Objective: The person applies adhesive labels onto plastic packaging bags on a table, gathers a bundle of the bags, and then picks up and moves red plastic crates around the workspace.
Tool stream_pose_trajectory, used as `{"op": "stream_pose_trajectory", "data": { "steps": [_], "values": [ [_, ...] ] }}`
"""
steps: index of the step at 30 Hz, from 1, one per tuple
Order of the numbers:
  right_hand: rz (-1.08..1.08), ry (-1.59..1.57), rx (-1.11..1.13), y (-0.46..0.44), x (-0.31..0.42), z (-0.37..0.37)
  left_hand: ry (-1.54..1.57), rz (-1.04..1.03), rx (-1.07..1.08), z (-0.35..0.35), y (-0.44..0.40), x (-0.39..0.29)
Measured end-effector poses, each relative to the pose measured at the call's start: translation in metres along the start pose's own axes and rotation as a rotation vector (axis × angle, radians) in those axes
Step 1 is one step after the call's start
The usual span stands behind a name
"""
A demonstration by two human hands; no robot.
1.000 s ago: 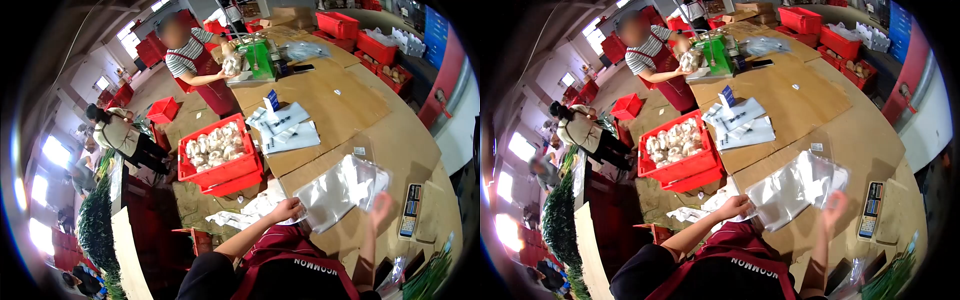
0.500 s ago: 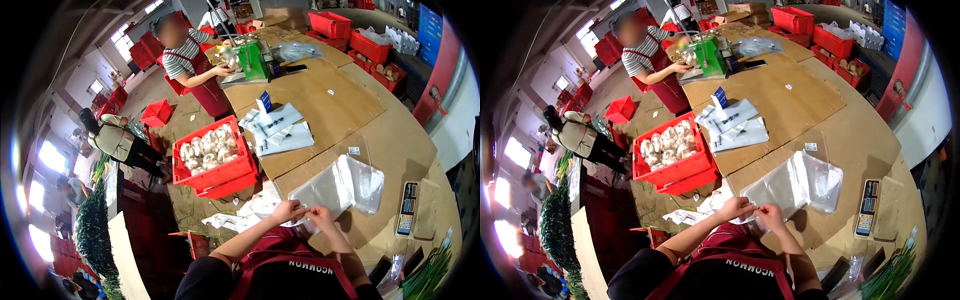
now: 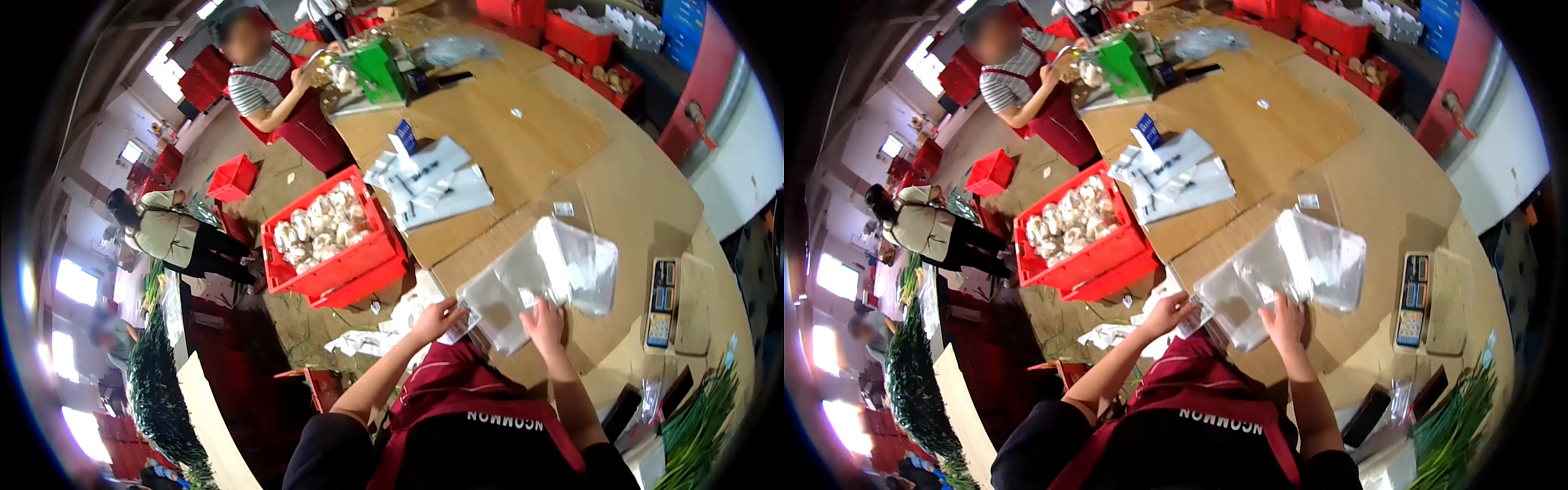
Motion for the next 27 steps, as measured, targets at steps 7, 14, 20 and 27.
{"op": "stream_pose_trajectory", "data": {
  "steps": [7, 14, 20, 27],
  "values": [
    [-0.320, 0.166, 0.311, -0.035, 0.000, 0.007, 0.127, -0.081, -0.002, 0.000, -0.005, -0.015],
    [0.208, -0.035, 0.134, 0.008, 0.029, -0.001, 0.121, 0.072, 0.054, 0.019, 0.011, -0.019],
    [-0.274, -1.603, 0.171, -0.114, 0.048, 0.014, 0.220, 0.026, -0.112, 0.033, 0.012, 0.009],
    [-0.309, -2.422, 0.136, -0.216, 0.093, 0.031, 0.257, 0.142, -0.085, 0.052, 0.029, 0.004]
  ]
}}
Point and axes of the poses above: each hand's wrist, its own y-axis away from the middle knuckle, its own z-axis out of the back of the hand, x = y × z, the point moved 4 cm from there along -y, towards the middle knuckle, and after that the axes turned 12 degrees about -y, right-handed, at the moved point
